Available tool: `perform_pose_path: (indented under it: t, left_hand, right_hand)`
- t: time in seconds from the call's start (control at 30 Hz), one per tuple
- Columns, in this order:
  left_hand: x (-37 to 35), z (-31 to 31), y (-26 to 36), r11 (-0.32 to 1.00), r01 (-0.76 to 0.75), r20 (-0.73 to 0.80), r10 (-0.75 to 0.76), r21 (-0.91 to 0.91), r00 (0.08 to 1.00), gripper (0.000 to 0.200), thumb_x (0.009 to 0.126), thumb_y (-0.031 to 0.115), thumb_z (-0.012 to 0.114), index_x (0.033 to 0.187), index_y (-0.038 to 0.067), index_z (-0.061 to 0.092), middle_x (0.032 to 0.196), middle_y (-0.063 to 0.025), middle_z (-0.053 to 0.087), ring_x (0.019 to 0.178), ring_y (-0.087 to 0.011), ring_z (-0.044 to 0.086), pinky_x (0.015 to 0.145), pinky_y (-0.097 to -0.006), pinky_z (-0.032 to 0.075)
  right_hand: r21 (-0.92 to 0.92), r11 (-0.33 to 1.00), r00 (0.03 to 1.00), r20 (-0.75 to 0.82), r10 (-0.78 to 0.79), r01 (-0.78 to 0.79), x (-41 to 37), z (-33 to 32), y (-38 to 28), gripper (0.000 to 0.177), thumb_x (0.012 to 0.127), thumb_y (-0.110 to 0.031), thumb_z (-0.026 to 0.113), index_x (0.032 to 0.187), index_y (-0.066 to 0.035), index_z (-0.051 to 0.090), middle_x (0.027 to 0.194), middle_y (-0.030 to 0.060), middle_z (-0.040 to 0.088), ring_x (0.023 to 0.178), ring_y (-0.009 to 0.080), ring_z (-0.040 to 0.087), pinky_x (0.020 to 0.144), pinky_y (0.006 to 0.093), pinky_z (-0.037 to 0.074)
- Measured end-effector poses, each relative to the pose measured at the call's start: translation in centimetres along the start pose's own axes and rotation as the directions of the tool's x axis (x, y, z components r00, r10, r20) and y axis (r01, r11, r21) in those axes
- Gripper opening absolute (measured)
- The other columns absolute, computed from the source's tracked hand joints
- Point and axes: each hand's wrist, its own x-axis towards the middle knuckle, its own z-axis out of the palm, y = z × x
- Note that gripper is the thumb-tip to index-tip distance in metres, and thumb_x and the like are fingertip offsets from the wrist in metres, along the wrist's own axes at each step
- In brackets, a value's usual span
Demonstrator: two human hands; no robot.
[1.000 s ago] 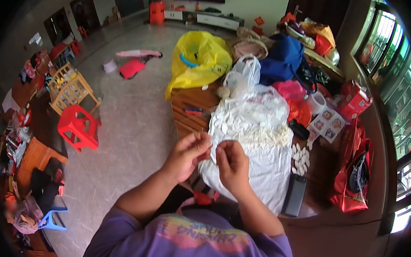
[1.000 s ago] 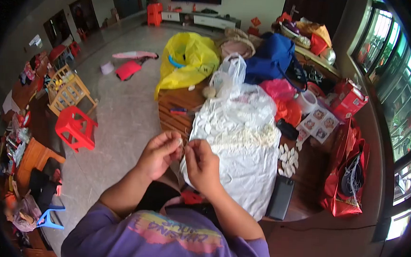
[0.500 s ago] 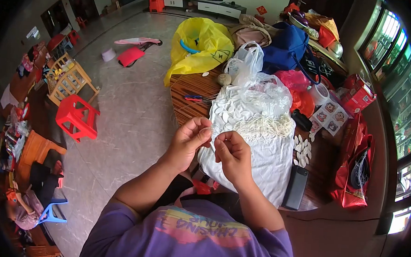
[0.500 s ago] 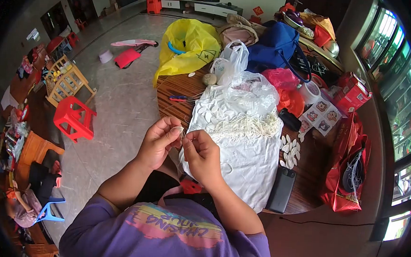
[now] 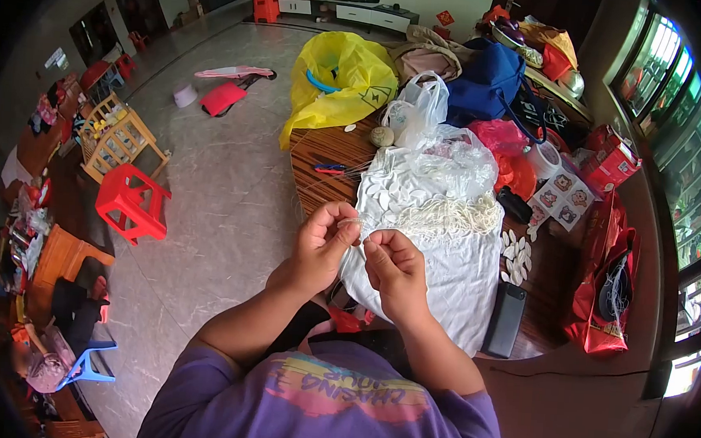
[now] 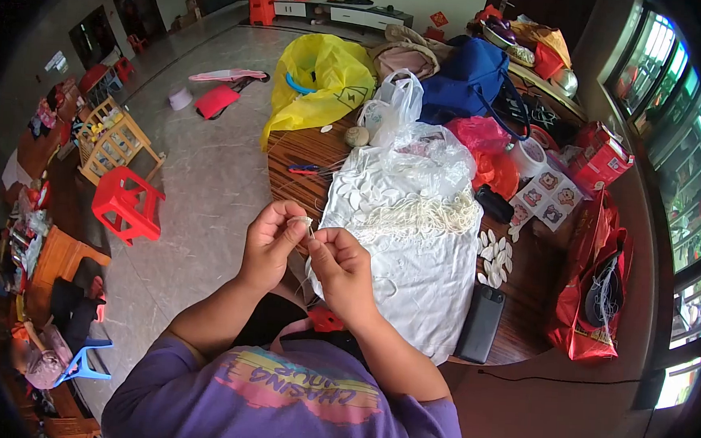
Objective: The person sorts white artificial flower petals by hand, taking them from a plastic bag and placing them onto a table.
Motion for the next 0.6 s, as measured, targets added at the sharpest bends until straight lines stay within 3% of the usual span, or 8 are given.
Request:
perform_pose_path:
  t: [0.13, 0.23, 0.33, 0.43, 0.6]
  left_hand:
    - [0.17, -0.17, -0.06, 0.988, 0.053, 0.019, -0.051, -0.144, 0.999, 0.015, 0.083, 0.009, 0.054, 0.097, 0.004, 0.047, 0.085, -0.0012, 0.053, 0.074, -0.0067, 0.05, 0.07, -0.021, 0.043]
    - [0.22, -0.19, 0.04, 0.982, 0.068, 0.036, -0.062, -0.174, 0.997, 0.017, 0.083, 0.008, 0.054, 0.098, 0.005, 0.046, 0.087, -0.0016, 0.052, 0.076, -0.0069, 0.05, 0.07, -0.021, 0.043]
    - [0.28, 0.09, 0.25, 0.986, 0.051, 0.025, -0.048, -0.161, 0.999, 0.017, 0.084, 0.011, 0.054, 0.097, 0.006, 0.045, 0.083, -0.0001, 0.05, 0.071, -0.0067, 0.047, 0.067, -0.0205, 0.041]
    - [0.29, -0.11, 0.04, 0.981, 0.053, 0.037, -0.046, -0.187, 0.998, 0.017, 0.083, 0.006, 0.053, 0.097, 0.006, 0.044, 0.09, -0.0017, 0.052, 0.078, -0.0067, 0.05, 0.07, -0.021, 0.043]
    - [0.35, -0.04, -0.09, 0.991, 0.009, 0.029, -0.005, -0.134, 1.0, 0.017, 0.083, 0.006, 0.053, 0.096, 0.007, 0.043, 0.089, -0.0014, 0.051, 0.078, -0.0067, 0.049, 0.069, -0.0214, 0.044]
  right_hand:
    - [0.042, 0.999, 0.999, -0.013, 0.032, -0.032, 0.38, -0.29, 0.35, 0.008, 0.086, -0.008, 0.05, 0.087, 0.0, 0.05, 0.058, -0.0046, 0.045, 0.048, 0.0001, 0.034, 0.043, 0.016, 0.025]
    - [-0.03, 0.999, 1.0, -0.027, 0.011, -0.011, 0.41, -0.17, 0.52, 0.008, 0.086, -0.008, 0.05, 0.086, 0.0, 0.051, 0.059, -0.0047, 0.045, 0.048, 0.0, 0.033, 0.043, 0.0158, 0.025]
    - [-0.064, 0.998, 1.0, -0.017, 0.009, -0.01, 0.35, 0.06, 0.18, 0.008, 0.086, -0.007, 0.05, 0.086, 0.0, 0.051, 0.06, -0.0048, 0.046, 0.048, -0.0001, 0.033, 0.043, 0.0158, 0.025]
    - [-0.044, 0.999, 1.0, -0.011, 0.014, -0.014, 0.39, 0.1, 0.12, 0.007, 0.086, -0.007, 0.05, 0.086, 0.0, 0.051, 0.06, -0.0046, 0.046, 0.048, -0.0002, 0.034, 0.043, 0.0159, 0.025]
    - [-0.054, 0.998, 0.999, -0.028, 0.018, -0.019, 0.44, 0.13, 0.14, 0.007, 0.086, -0.007, 0.05, 0.085, 0.0, 0.051, 0.06, -0.0045, 0.046, 0.049, -0.0001, 0.034, 0.043, 0.0161, 0.026]
